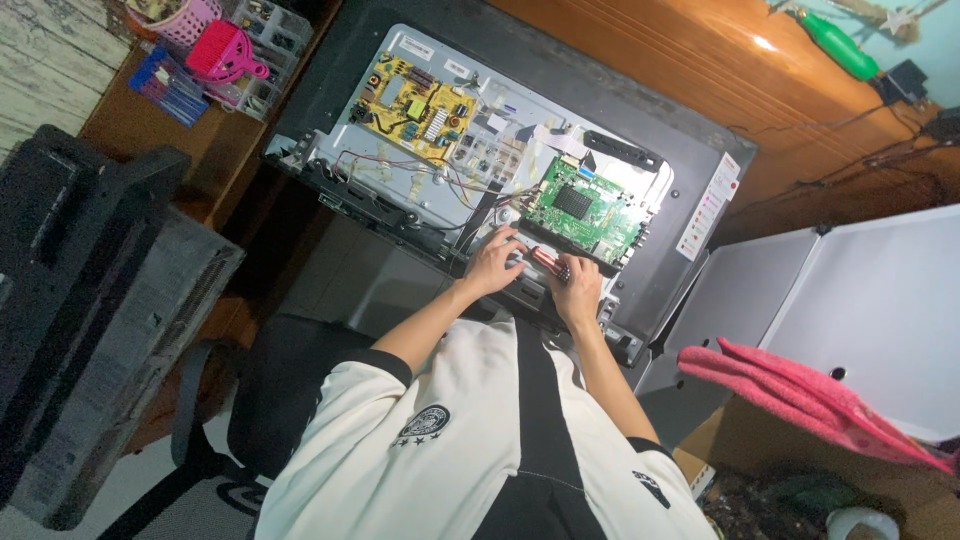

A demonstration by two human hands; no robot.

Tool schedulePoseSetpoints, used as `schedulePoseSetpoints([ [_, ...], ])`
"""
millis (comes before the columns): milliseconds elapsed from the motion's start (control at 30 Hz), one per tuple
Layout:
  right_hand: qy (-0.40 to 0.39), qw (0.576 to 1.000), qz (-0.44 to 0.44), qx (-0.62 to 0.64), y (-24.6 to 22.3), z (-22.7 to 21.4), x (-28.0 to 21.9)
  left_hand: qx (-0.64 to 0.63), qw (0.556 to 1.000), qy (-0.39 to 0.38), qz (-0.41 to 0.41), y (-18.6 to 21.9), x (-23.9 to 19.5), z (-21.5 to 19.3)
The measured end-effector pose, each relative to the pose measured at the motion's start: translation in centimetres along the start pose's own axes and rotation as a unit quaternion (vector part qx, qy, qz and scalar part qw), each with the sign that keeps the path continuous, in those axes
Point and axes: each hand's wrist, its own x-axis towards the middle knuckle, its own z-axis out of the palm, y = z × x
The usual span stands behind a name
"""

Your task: Disassembling a television to access and remove internal circuit boards using a screwdriver.

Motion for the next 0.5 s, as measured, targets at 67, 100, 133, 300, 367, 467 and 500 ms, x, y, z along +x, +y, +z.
schedulePoseSetpoints([
  [67,-0.007,1.0,0.002,0.015,0.2,0.3,0.2,-0.044,0.998,0.037,-0.001,-0.9,0.3,0.5],
  [100,-0.009,1.0,0.001,0.015,0.6,0.6,0.1,-0.044,0.998,0.038,-0.003,-1.1,0.4,0.3],
  [133,0.006,0.999,-0.002,0.037,1.0,0.9,-0.1,-0.06,0.993,0.102,-0.014,-1.2,0.6,0.2],
  [300,0.04,0.993,0.015,0.111,0.1,-1.5,-0.8,-0.137,0.952,0.26,-0.09,0.1,0.9,-1.8],
  [367,0.036,0.976,0.041,0.21,-0.7,-2.3,-1.3,-0.339,0.907,0.193,-0.156,1.8,0.8,-2.8],
  [467,0.011,0.95,0.084,0.302,-0.8,-1.4,-1.3,-0.447,0.839,0.214,-0.225,2.1,2.6,-2.8],
  [500,0.009,0.95,0.084,0.301,-1.0,-1.2,-1.3,-0.447,0.838,0.214,-0.227,3.2,2.5,-3.2],
])
